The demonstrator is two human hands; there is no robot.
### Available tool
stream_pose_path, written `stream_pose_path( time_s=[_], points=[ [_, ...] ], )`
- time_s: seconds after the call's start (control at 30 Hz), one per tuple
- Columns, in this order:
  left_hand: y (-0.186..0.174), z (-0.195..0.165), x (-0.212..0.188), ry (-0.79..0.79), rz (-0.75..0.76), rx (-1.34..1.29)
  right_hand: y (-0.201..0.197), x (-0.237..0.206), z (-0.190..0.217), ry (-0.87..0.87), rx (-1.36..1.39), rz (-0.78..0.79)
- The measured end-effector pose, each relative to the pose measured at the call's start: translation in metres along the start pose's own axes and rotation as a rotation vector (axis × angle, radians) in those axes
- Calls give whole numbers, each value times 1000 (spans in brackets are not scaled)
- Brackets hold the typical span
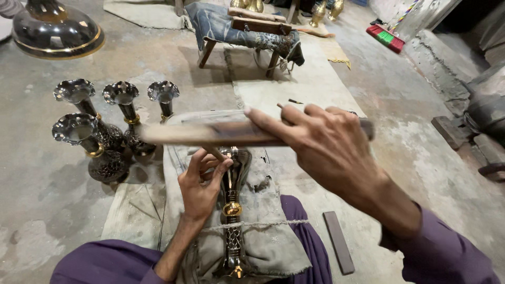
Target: The person sits on the floor of a metal craft workshop and decorates a brass vase with a small punch held against the vase surface, striking the punch with a wooden mallet to emboss patterns. The vase rests on a cloth-covered sandbag while the person works around its body, with finished vases nearby.
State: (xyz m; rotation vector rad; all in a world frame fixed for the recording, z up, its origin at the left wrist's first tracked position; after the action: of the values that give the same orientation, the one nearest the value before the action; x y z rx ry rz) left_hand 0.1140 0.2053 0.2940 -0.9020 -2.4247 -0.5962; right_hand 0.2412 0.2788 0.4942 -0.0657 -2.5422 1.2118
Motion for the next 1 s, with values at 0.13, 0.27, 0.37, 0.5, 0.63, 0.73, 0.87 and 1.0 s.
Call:
stream_pose_path(
  time_s=[0.13, 0.27, 0.37, 0.5, 0.63, 0.73, 0.87, 1.0],
  points=[
    [1, 8, -1, -23, 17, 22, 18, 1, -3, 58, 279, 147],
    [7, 8, 0, 31, 80, 63, 9, 3, -3, 46, 115, 2],
    [8, 0, -1, 94, 111, 5, 11, -1, -13, 134, 455, -33],
    [3, 3, 8, 37, 35, 88, 5, -12, -26, 142, 377, -114],
    [1, -3, 5, 3, -20, 18, 12, -16, -35, 138, 533, -77],
    [0, -8, 1, 11, -43, 30, -1, -16, -25, 41, 168, -174],
    [1, -13, 1, 61, -43, 6, -15, -18, -6, -25, -29, -284],
    [1, -16, 0, 99, -45, 18, -18, -12, -5, -11, 181, -250]
  ],
)
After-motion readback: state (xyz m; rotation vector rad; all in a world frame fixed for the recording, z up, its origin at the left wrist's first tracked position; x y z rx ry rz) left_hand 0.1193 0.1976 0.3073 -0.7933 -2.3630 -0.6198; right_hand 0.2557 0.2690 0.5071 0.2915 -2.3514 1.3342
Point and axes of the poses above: each hand's wrist, its own x-axis towards the middle knuckle, its own y-axis out of the palm, z = x × y, the point moved 10 cm from there along x, towards the middle knuckle, and after that the axes turned 11 degrees about -x, right-handed, at the moved point
